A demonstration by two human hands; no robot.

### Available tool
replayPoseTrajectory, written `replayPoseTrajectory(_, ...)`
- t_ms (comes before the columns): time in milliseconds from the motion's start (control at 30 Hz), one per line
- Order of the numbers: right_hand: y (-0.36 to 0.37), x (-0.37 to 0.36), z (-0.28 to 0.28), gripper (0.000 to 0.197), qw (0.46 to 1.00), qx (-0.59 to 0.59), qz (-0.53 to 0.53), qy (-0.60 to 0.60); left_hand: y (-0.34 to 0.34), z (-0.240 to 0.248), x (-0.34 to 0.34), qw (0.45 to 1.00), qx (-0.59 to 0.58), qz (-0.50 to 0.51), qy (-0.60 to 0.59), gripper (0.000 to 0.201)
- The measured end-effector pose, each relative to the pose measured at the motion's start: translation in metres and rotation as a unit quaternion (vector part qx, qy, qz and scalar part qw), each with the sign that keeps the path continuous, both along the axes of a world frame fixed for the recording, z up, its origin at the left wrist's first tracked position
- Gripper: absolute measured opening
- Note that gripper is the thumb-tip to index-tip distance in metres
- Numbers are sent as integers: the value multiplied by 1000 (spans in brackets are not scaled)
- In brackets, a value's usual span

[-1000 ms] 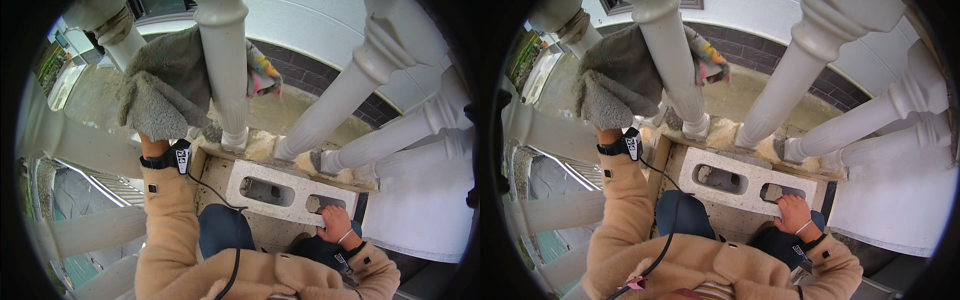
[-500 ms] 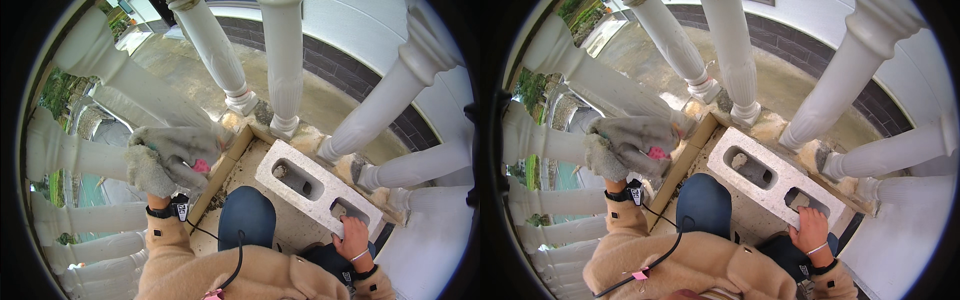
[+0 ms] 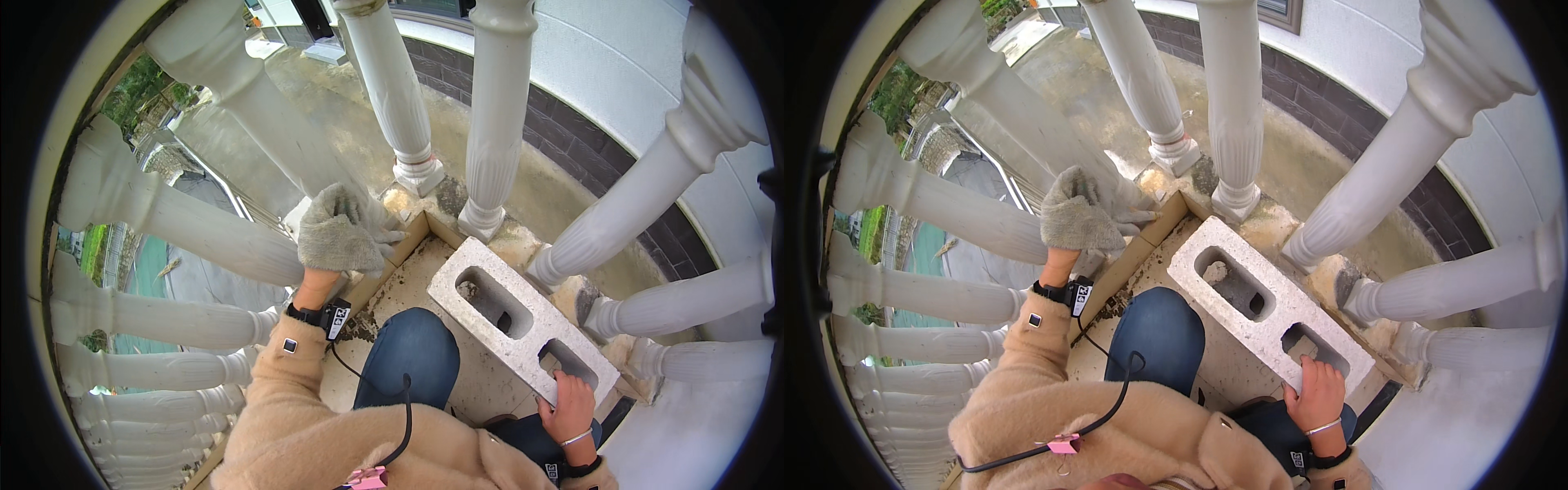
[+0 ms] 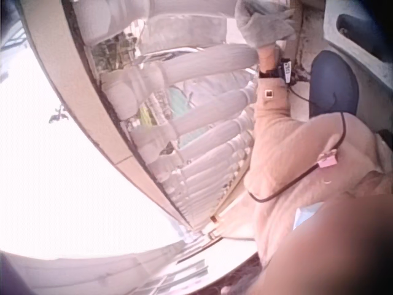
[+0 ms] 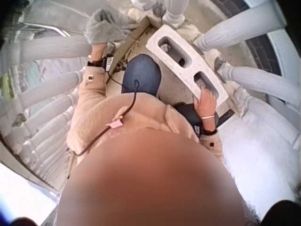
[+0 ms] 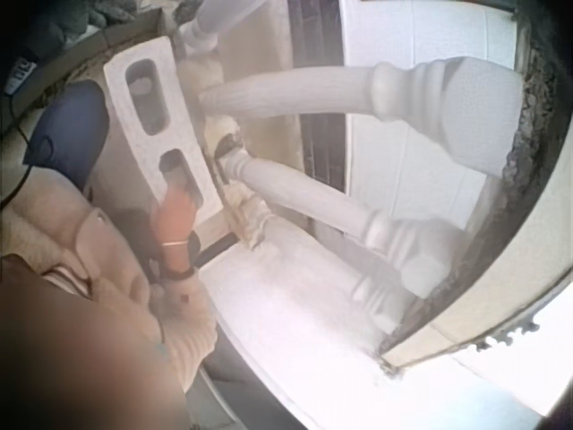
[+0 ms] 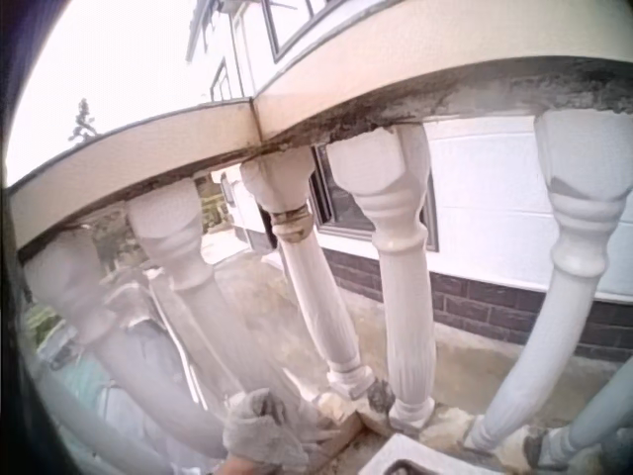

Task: The person squats on a balcony and wipes the white balusters and the base of the railing with a cloth. They move along the railing, cleaning each baluster individually and the floor area around the base.

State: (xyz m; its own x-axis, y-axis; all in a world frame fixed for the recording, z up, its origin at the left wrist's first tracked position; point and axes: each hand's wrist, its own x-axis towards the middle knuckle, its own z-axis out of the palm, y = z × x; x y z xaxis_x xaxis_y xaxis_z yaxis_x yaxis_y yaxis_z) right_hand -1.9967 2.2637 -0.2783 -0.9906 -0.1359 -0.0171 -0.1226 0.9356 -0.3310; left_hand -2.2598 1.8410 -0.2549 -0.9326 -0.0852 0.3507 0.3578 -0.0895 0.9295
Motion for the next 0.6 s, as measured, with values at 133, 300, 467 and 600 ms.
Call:
replayPoseTrajectory(133,-3,-2,1,59,1000,2,-5,-17,-44,-11,22,953,-297,7,-64,33)
replayPoseTrajectory(300,-7,-7,3,56,1000,5,-5,-8,-77,-23,53,825,-507,-242,-57,21)
replayPoseTrajectory(467,-8,-7,5,55,1000,6,-6,-5,-59,-59,62,676,-663,-266,-182,20)
replayPoseTrajectory(600,-10,-6,4,56,1000,23,-7,-13,-52,-97,61,679,-681,-229,-151,32)
